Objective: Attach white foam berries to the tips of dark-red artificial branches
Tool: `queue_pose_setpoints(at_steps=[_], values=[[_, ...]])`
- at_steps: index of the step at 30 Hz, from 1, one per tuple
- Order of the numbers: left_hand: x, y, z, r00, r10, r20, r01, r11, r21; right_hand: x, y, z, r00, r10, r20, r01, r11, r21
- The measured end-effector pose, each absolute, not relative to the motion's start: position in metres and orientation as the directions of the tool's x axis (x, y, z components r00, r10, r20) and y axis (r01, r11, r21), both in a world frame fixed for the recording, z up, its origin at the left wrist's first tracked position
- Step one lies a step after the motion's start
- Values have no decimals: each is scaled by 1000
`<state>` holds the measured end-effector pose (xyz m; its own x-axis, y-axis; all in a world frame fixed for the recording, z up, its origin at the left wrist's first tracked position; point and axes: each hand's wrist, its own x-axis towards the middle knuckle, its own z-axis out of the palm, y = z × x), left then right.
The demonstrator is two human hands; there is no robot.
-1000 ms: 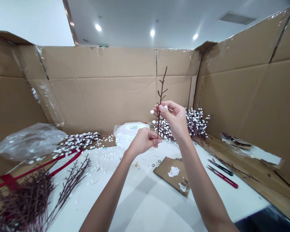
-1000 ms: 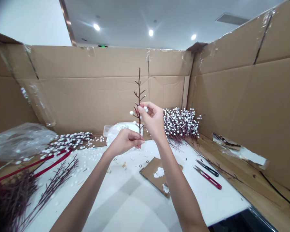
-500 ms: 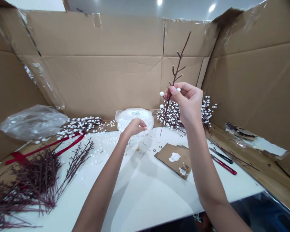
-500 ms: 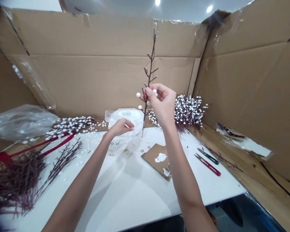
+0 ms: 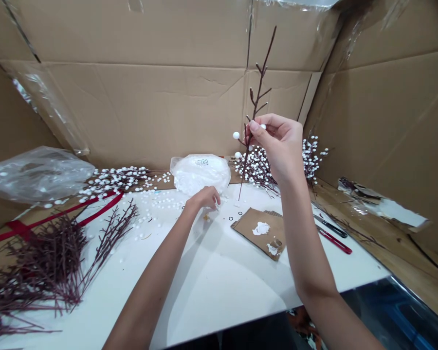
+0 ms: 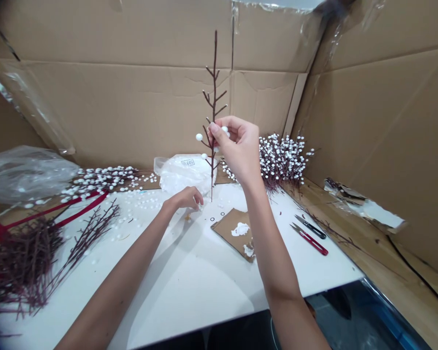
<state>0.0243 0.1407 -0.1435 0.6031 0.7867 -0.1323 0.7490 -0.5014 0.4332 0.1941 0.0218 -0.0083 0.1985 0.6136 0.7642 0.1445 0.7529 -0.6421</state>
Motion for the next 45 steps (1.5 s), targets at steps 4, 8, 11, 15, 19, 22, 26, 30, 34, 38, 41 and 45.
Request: queue_pose_setpoints(at_steps=[4, 8, 11, 15, 19, 22, 26, 30, 34, 38, 41, 45], values=[[26, 144, -150, 605, 789, -110, 742, -508, 438, 194, 22, -8, 193, 620, 760, 168, 742, -649], [24, 149, -154, 606, 793, -67, 724, -515, 458, 194, 23, -8, 181, 620, 764, 173, 744, -645], [24, 150, -154, 623, 782, -39, 693, -527, 491, 194, 23, -9, 171, 618, 768, 158, 752, -640], [32, 148, -155, 662, 749, 23, 618, -563, 549, 194, 23, -9, 156, 615, 773, 168, 754, -635], [50, 143, -162, 657, 739, 148, 550, -605, 577, 195, 24, -9, 170, 614, 771, 147, 758, -636], [65, 136, -174, 654, 723, 223, 495, -632, 596, 196, 25, -9, 166, 609, 775, 162, 759, -631], [74, 129, -191, 642, 719, 266, 451, -635, 627, 197, 25, -8, 149, 607, 781, 176, 761, -625], [72, 127, -202, 649, 712, 267, 429, -632, 645, 196, 25, -8, 149, 626, 766, 176, 745, -643], [72, 129, -208, 644, 713, 278, 427, -637, 642, 195, 24, -8, 163, 647, 745, 167, 726, -667], [72, 131, -209, 634, 715, 296, 432, -644, 632, 194, 24, -8, 166, 662, 731, 148, 716, -683], [69, 136, -211, 623, 720, 305, 445, -647, 619, 194, 23, -7, 162, 663, 731, 117, 722, -682], [65, 144, -211, 619, 726, 301, 474, -650, 594, 195, 22, -7, 149, 668, 729, 91, 725, -683]])
